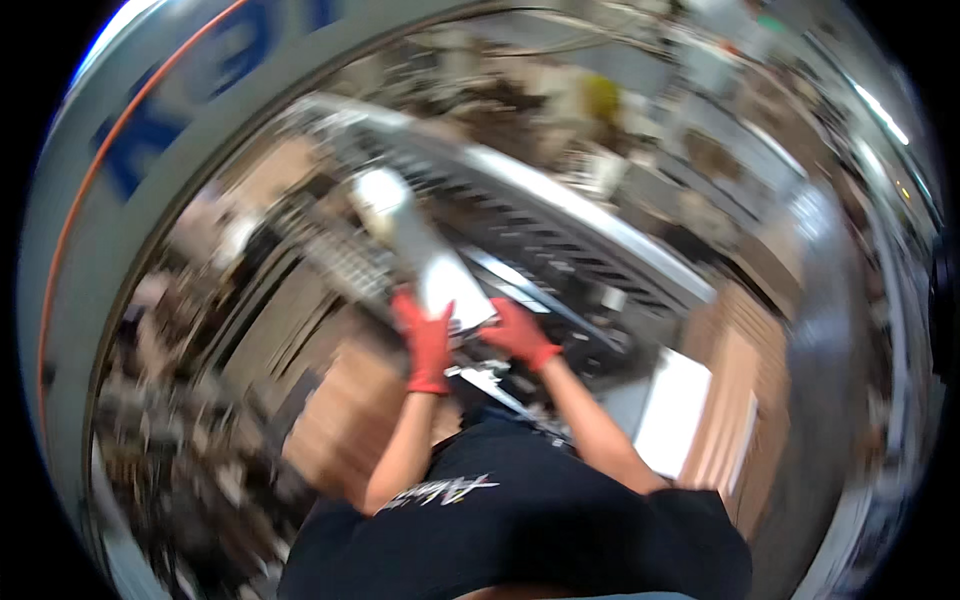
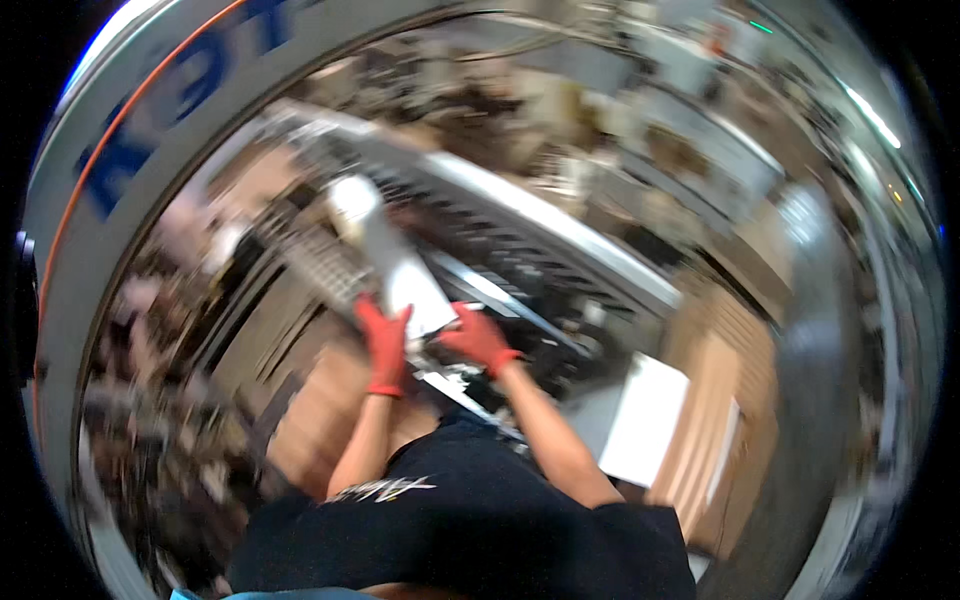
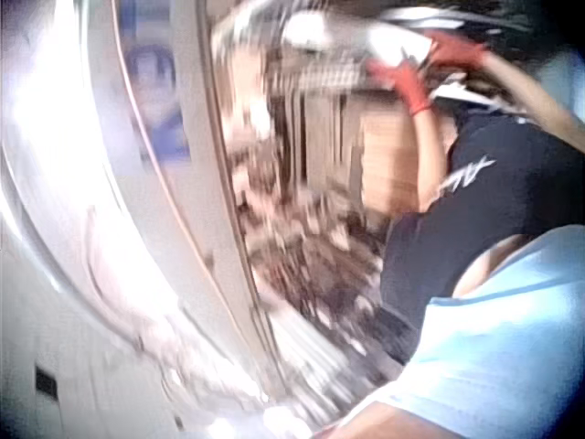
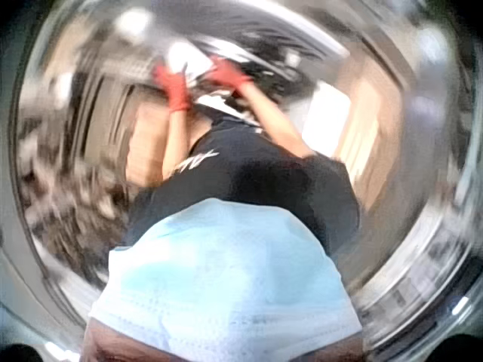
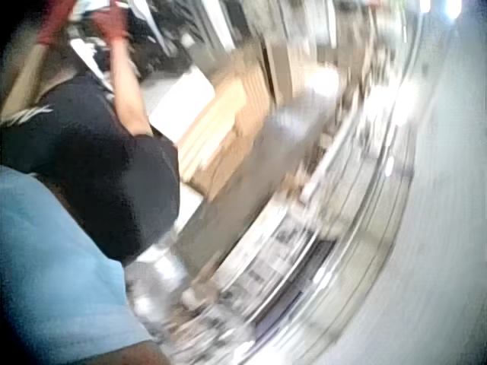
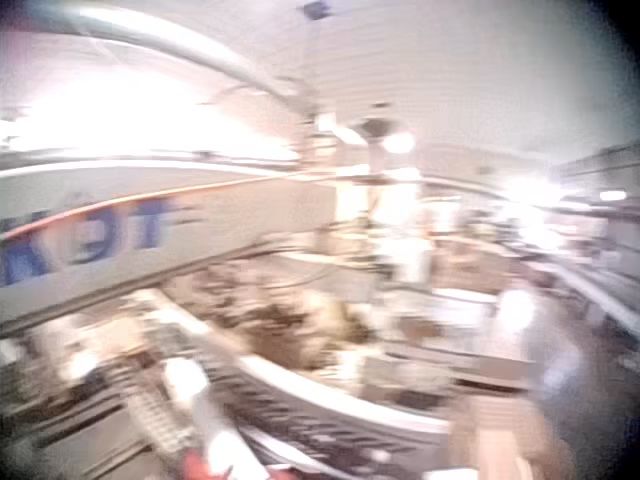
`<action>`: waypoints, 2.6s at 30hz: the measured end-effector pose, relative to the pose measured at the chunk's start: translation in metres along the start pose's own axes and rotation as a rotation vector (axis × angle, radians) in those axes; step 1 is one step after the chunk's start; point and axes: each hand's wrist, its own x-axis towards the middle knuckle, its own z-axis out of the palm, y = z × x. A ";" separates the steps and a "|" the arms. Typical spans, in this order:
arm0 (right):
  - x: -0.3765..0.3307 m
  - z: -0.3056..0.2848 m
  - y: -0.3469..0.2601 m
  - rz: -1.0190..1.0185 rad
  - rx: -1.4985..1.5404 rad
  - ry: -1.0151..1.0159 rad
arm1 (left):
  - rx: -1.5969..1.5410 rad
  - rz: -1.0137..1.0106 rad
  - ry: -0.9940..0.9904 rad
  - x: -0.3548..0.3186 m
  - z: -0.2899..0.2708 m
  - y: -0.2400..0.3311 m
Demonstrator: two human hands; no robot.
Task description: The person takes curved wooden slats from a stack and feeds them one at a time into an industrial woodworking machine.
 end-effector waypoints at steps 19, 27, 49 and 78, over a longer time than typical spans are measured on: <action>0.046 0.023 0.029 0.027 -0.403 -0.040 | 0.319 0.029 -0.055 0.034 0.019 -0.011; 0.008 -0.032 -0.017 0.190 -0.490 -0.013 | 0.227 0.180 -0.058 0.024 0.018 -0.018; -0.172 -0.039 -0.026 -0.382 -0.827 0.447 | -1.023 -0.201 -0.458 -0.021 -0.086 0.057; -0.081 0.029 -0.015 -0.570 -0.790 -0.301 | 0.183 -1.009 0.270 -0.170 -0.203 -0.237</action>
